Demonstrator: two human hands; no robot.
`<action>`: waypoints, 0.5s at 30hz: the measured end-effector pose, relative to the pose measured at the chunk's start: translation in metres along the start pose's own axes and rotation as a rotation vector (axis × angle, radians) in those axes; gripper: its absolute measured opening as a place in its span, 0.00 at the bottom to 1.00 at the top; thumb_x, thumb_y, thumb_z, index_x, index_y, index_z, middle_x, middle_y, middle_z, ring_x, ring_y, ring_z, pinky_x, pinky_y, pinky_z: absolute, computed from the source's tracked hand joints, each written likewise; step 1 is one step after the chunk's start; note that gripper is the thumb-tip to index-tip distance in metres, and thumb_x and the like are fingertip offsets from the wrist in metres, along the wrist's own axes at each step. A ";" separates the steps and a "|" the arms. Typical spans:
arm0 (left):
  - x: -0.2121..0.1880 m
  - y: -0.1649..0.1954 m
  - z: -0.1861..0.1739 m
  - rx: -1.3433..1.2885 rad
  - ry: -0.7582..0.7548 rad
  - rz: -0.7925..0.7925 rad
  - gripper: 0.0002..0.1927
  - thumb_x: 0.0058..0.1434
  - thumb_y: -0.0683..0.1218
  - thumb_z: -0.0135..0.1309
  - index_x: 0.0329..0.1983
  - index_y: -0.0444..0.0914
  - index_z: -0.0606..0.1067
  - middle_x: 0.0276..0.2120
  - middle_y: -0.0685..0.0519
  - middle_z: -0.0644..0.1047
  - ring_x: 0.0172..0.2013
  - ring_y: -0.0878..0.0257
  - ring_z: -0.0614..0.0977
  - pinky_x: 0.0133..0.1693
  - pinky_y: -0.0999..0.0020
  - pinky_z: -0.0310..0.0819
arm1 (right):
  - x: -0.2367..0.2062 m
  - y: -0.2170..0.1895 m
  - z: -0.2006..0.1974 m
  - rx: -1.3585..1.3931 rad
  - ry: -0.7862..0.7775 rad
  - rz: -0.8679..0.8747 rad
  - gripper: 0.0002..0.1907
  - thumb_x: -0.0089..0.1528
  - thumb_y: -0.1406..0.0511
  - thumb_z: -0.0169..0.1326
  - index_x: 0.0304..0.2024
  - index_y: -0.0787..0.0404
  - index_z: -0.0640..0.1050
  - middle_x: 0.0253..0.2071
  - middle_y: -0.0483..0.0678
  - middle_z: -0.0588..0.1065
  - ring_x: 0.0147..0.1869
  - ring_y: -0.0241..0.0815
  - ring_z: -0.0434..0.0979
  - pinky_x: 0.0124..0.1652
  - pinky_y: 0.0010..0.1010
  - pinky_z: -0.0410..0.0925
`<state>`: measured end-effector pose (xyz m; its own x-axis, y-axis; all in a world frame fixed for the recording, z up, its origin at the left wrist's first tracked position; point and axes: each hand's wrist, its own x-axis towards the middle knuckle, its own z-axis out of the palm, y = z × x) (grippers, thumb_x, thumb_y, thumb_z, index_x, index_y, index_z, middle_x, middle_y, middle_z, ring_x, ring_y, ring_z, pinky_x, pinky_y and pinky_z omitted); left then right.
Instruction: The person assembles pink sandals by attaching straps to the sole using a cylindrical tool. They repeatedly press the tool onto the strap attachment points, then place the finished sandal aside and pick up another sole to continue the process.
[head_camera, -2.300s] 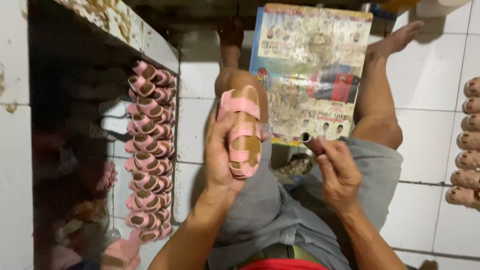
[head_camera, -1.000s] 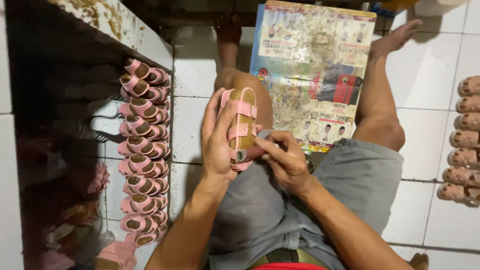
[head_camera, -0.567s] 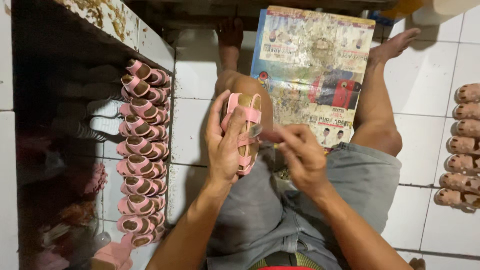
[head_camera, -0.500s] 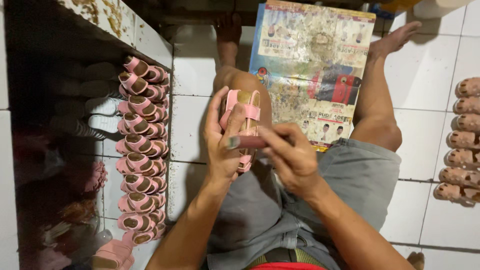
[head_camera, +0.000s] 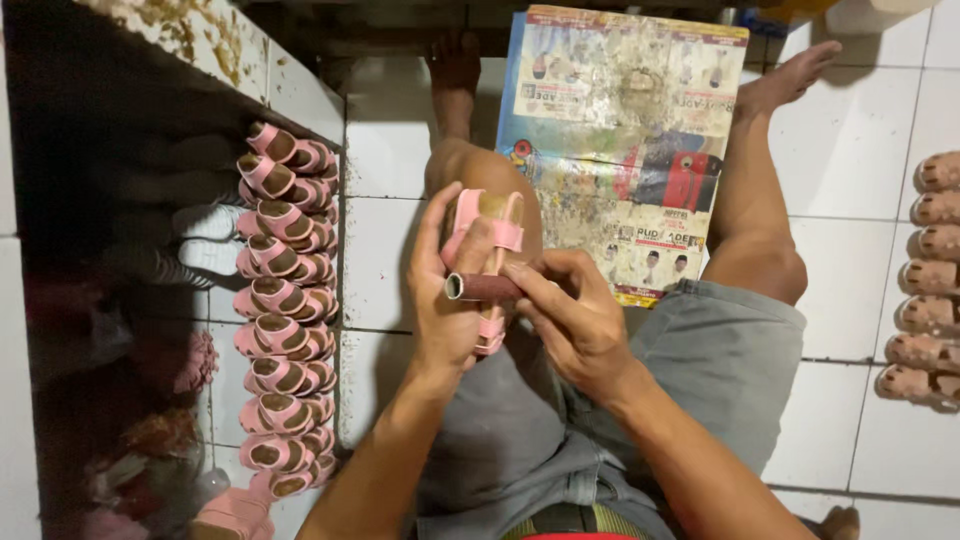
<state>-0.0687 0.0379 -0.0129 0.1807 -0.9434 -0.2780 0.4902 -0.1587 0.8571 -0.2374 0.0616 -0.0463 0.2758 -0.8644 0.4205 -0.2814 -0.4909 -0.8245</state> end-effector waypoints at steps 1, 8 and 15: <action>0.001 0.001 -0.001 -0.067 -0.022 0.012 0.28 0.72 0.45 0.55 0.73 0.35 0.62 0.51 0.44 0.78 0.41 0.65 0.82 0.38 0.71 0.79 | 0.001 0.003 0.003 -0.020 -0.001 -0.035 0.21 0.63 0.75 0.60 0.59 0.62 0.77 0.49 0.53 0.71 0.50 0.46 0.75 0.48 0.31 0.70; 0.004 0.003 -0.006 -0.142 -0.037 -0.116 0.27 0.70 0.48 0.51 0.69 0.38 0.62 0.46 0.45 0.77 0.34 0.60 0.81 0.31 0.67 0.79 | -0.009 0.009 -0.005 0.114 0.077 0.147 0.20 0.65 0.77 0.56 0.60 0.63 0.77 0.50 0.53 0.71 0.51 0.44 0.76 0.50 0.32 0.71; 0.003 0.008 -0.005 -0.172 -0.012 -0.155 0.28 0.70 0.48 0.51 0.70 0.35 0.61 0.50 0.46 0.77 0.43 0.61 0.84 0.42 0.67 0.84 | -0.008 0.023 0.012 0.086 0.026 0.060 0.19 0.64 0.76 0.58 0.58 0.62 0.78 0.49 0.53 0.72 0.50 0.44 0.75 0.48 0.29 0.71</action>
<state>-0.0598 0.0353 -0.0093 0.0819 -0.9153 -0.3944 0.6496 -0.2511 0.7176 -0.2349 0.0584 -0.0728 0.2362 -0.8949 0.3785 -0.2160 -0.4282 -0.8775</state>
